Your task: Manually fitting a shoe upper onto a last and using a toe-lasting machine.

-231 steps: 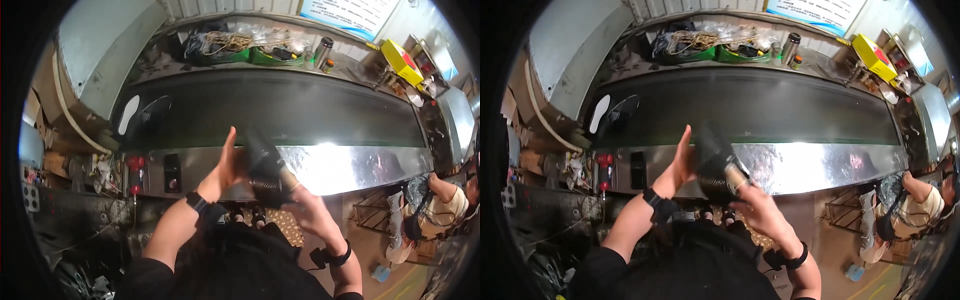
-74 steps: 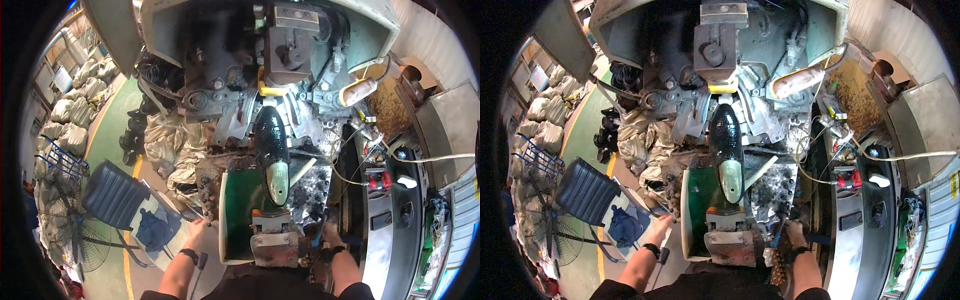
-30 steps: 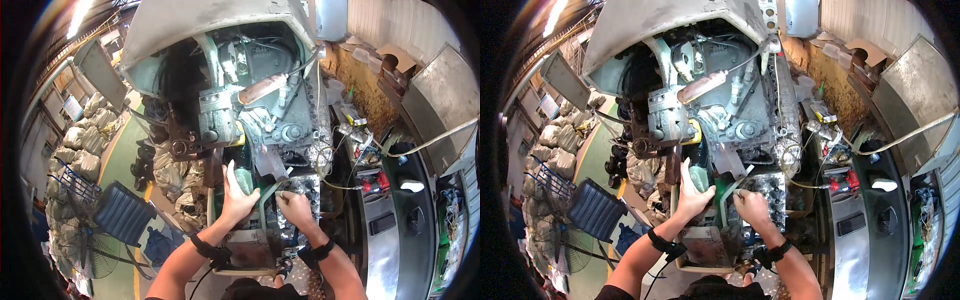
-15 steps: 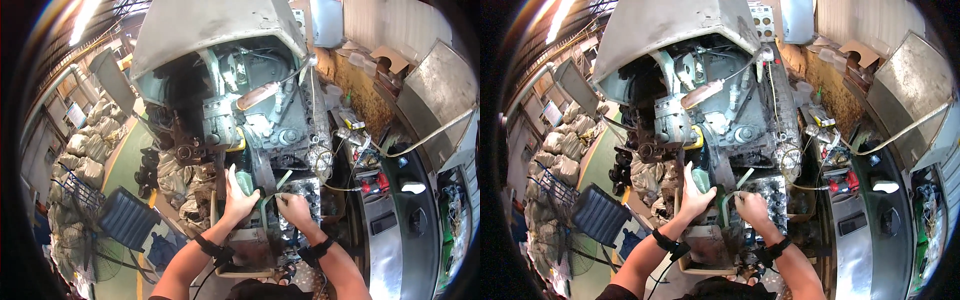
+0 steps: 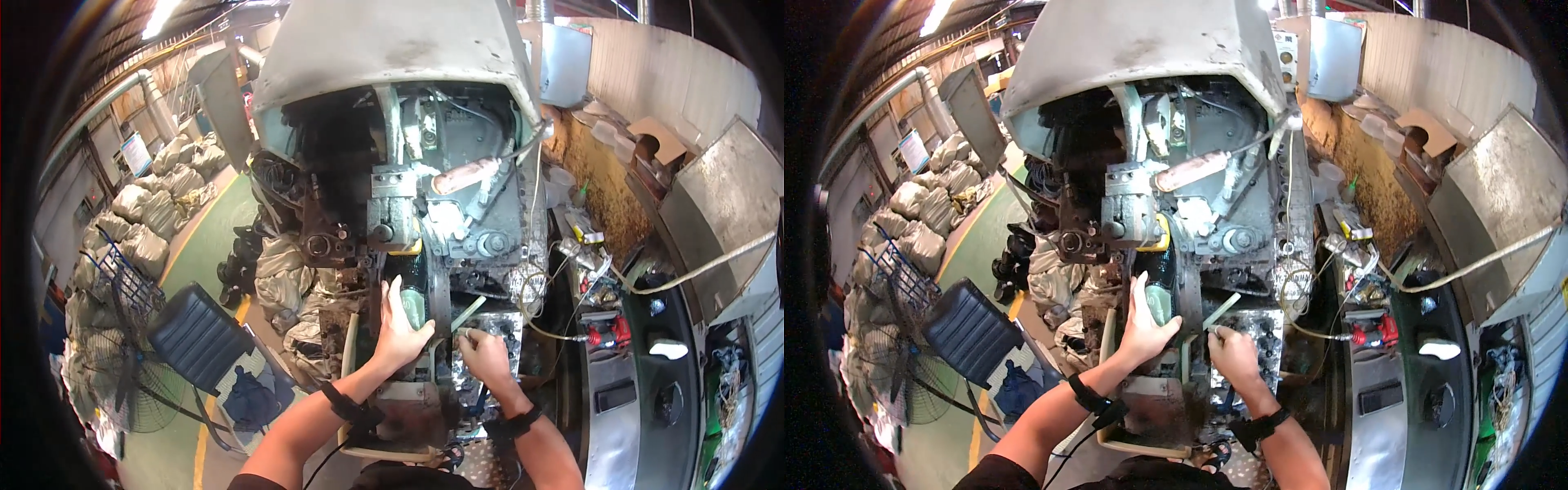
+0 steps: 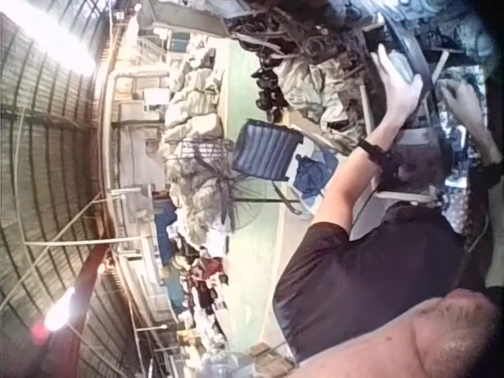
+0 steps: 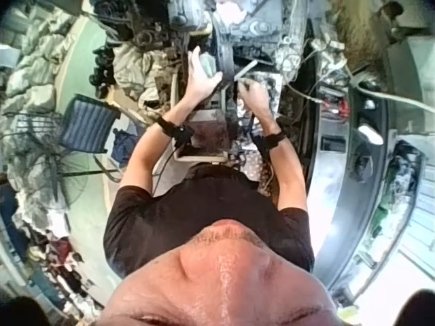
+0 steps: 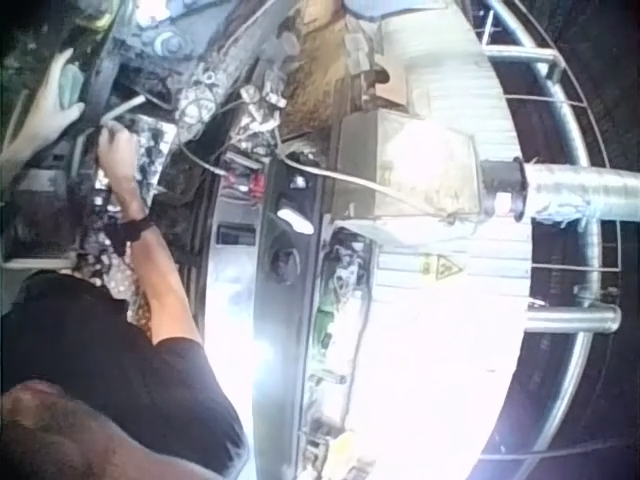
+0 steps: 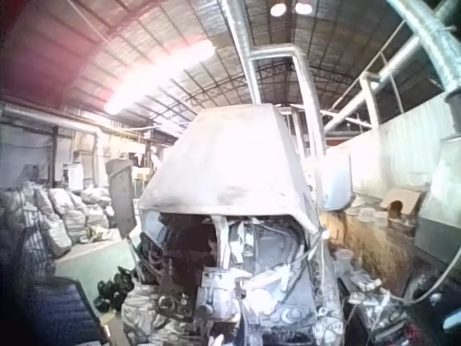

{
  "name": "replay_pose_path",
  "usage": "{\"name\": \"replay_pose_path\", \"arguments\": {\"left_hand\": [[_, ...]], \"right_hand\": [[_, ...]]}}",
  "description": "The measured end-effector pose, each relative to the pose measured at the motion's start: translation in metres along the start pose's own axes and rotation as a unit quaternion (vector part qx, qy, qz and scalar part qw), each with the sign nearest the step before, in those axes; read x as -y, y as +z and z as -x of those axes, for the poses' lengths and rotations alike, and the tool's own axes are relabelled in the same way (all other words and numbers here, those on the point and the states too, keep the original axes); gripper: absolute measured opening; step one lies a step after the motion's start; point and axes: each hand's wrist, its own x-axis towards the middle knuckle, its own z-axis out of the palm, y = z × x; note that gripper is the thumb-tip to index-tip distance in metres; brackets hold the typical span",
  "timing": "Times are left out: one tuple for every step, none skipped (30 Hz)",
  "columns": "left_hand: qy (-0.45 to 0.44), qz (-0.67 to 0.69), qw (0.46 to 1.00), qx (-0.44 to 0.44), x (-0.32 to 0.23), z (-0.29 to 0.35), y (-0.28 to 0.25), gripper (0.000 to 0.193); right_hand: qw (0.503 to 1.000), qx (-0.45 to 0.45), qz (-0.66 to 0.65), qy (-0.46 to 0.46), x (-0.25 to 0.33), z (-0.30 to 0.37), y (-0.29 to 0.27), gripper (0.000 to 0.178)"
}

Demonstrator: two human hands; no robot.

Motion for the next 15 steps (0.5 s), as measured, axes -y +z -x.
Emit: {"name": "replay_pose_path", "arguments": {"left_hand": [[-0.008, -0.001, 1.000, 0.001, 0.000, 0.001, 0.000, 0.107], [-0.015, 0.003, 1.000, -0.006, -0.002, 0.003, 0.000, 0.107], [-0.008, 0.000, 1.000, -0.006, -0.004, 0.003, -0.001, 0.107], [-0.001, -0.003, 1.000, -0.007, -0.005, 0.006, -0.002, 0.107], [-0.008, -0.023, 1.000, -0.012, -0.006, 0.004, -0.003, 0.107], [-0.012, -0.019, 1.000, -0.020, -0.006, 0.002, -0.002, 0.107], [0.000, -0.021, 1.000, -0.023, -0.006, 0.000, 0.000, 0.107], [0.007, -0.022, 1.000, -0.019, -0.004, 0.003, 0.005, 0.107], [0.003, -0.019, 1.000, -0.016, -0.004, 0.003, 0.006, 0.108], [0.011, -0.018, 1.000, -0.017, -0.002, 0.001, 0.005, 0.107], [-0.001, -0.016, 1.000, -0.013, -0.004, -0.001, 0.004, 0.108], [-0.014, -0.018, 1.000, -0.014, -0.008, 0.000, -0.001, 0.109], [-0.013, -0.026, 0.999, -0.018, -0.006, 0.003, -0.003, 0.110], [-0.006, -0.033, 0.999, -0.021, -0.003, 0.000, -0.004, 0.110], [-0.013, -0.025, 1.000, -0.012, -0.010, -0.005, -0.005, 0.111]], "right_hand": [[0.999, -0.018, -0.002, -0.028, 0.001, 0.001, -0.001, 0.025], [0.999, -0.010, 0.004, -0.032, 0.001, 0.001, -0.001, 0.025], [0.999, -0.009, -0.003, -0.030, 0.001, 0.001, -0.001, 0.024], [1.000, -0.007, -0.009, -0.029, 0.001, 0.003, -0.002, 0.023], [1.000, -0.007, 0.004, -0.027, 0.004, 0.001, -0.003, 0.023], [0.999, -0.002, 0.009, -0.033, 0.004, -0.002, -0.003, 0.023], [0.999, -0.016, -0.009, -0.034, 0.002, -0.006, -0.002, 0.023], [0.999, -0.029, -0.027, -0.027, -0.004, -0.003, 0.000, 0.023], [0.999, -0.035, -0.006, -0.031, -0.005, -0.006, 0.002, 0.022], [0.998, -0.044, 0.004, -0.050, -0.007, -0.007, 0.003, 0.022], [0.998, -0.039, 0.016, -0.051, -0.010, -0.010, 0.002, 0.022], [0.998, -0.030, 0.025, -0.057, -0.009, -0.011, 0.003, 0.022], [0.998, -0.031, 0.020, -0.053, -0.007, -0.008, 0.004, 0.024], [0.998, -0.038, 0.016, -0.049, -0.003, -0.009, 0.005, 0.025], [0.999, -0.035, 0.015, -0.036, -0.002, -0.010, 0.000, 0.029]]}}
